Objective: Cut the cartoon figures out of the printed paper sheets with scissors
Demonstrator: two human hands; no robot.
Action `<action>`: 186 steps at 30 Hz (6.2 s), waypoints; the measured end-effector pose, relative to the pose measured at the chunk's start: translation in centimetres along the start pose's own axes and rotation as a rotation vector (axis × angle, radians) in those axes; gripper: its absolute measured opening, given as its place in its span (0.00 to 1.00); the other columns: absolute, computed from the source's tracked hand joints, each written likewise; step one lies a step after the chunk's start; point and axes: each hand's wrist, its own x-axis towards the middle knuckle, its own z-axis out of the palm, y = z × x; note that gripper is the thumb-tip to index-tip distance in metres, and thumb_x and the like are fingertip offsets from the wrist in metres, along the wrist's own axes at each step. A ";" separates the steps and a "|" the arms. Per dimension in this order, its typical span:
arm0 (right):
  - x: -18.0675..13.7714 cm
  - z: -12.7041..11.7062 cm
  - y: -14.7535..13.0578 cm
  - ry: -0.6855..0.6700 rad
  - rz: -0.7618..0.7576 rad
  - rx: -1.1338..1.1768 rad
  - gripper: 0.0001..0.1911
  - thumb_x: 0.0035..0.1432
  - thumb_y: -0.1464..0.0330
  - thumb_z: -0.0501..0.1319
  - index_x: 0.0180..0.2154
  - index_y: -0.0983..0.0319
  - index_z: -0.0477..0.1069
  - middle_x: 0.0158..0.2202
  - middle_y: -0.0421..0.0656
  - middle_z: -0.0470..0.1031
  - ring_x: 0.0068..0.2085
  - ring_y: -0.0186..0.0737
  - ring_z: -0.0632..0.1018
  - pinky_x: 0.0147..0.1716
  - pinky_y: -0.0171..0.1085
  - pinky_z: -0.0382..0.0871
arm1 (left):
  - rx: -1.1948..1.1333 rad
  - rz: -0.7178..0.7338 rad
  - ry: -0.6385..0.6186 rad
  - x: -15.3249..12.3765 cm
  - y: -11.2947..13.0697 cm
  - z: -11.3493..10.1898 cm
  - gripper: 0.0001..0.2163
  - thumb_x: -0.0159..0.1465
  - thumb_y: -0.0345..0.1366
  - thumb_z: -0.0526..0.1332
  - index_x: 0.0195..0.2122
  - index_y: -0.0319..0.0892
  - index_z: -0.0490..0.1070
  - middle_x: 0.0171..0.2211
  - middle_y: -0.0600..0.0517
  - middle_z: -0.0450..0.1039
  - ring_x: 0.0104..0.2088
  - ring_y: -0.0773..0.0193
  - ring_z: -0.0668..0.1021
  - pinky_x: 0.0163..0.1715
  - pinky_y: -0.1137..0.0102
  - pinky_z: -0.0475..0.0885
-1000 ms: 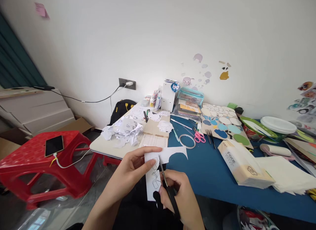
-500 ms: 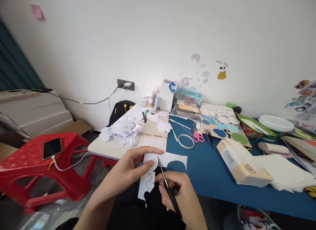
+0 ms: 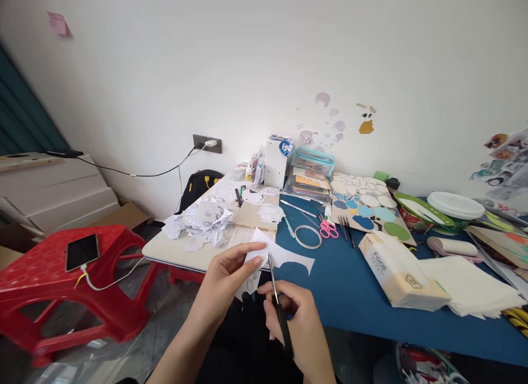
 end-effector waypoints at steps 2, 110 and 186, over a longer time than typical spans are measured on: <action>-0.4 -0.9 0.1 -0.075 -0.009 0.048 0.06 0.54 0.69 0.61 0.34 0.65 0.72 0.20 0.35 0.65 0.15 0.28 0.66 0.18 0.31 0.63 | 0.101 0.016 -0.035 0.4 0.5 -0.6 0.09 0.59 0.35 0.64 0.42 0.44 0.77 0.43 0.50 0.78 0.46 0.58 0.76 0.45 0.70 0.69; 0.0 1.8 -0.1 0.209 -0.061 0.059 0.07 0.56 0.65 0.61 0.31 0.64 0.69 0.17 0.34 0.62 0.18 0.30 0.62 0.17 0.28 0.59 | 0.030 0.136 0.136 -3.2 -2.1 2.4 0.16 0.64 0.36 0.59 0.53 0.52 0.68 0.46 0.50 0.72 0.43 0.64 0.74 0.46 0.73 0.70; -0.6 1.2 -0.1 0.076 -0.126 -0.036 0.07 0.48 0.75 0.60 0.31 0.64 0.76 0.19 0.36 0.67 0.12 0.28 0.66 0.15 0.30 0.62 | 0.316 0.034 -0.130 -0.8 3.9 -0.7 0.10 0.60 0.34 0.61 0.41 0.44 0.78 0.33 0.48 0.77 0.30 0.63 0.72 0.32 0.71 0.67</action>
